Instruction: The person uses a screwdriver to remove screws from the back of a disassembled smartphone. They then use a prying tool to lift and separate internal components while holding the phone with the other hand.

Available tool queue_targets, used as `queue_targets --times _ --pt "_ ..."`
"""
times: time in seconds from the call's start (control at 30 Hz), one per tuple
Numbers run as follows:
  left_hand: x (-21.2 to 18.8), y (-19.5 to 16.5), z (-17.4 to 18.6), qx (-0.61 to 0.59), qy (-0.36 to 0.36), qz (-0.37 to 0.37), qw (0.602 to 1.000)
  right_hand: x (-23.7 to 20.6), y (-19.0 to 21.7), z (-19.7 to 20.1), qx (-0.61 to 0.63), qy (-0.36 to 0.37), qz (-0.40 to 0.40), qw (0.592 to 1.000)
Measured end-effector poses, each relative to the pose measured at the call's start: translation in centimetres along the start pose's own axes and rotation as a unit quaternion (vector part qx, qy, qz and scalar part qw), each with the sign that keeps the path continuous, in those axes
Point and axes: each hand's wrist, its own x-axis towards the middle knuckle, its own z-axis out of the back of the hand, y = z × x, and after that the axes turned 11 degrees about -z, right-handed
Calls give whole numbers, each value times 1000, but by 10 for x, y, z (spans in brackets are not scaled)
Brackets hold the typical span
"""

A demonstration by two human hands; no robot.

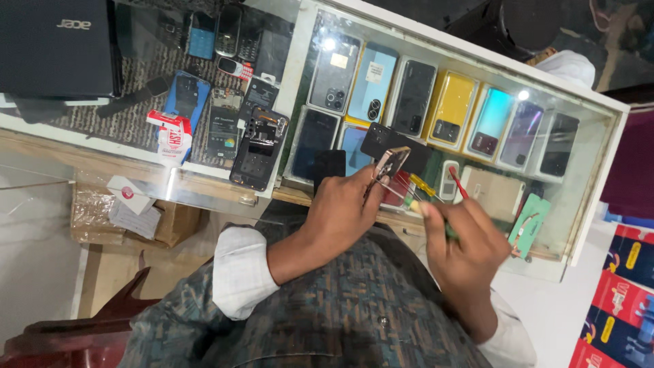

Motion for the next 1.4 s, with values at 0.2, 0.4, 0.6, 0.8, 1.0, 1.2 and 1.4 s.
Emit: queue_targets --times 0.2,0.4,0.6,0.8,1.0,1.2,1.4 --pt "-7 6 -5 28 12 -6 1000 -3 1 5 25 17 27 999" --pt "-16 14 -5 59 10 -24 998 -5 -12 -2 26 52 41 998" --pt "-18 21 -3 83 38 -22 996 -16 -20 -16 54 39 35 997" --pt "-14 29 -5 118 70 -34 990 -18 -26 -30 94 36 -27 995" --pt "-13 34 -7 123 79 -16 989 -17 -37 -40 93 63 -123 986" --pt "-8 38 -7 122 83 5 989 -13 -48 -50 71 58 -109 990" --pt "-9 40 -8 120 71 -16 990 -10 -49 -51 105 45 -78 990"
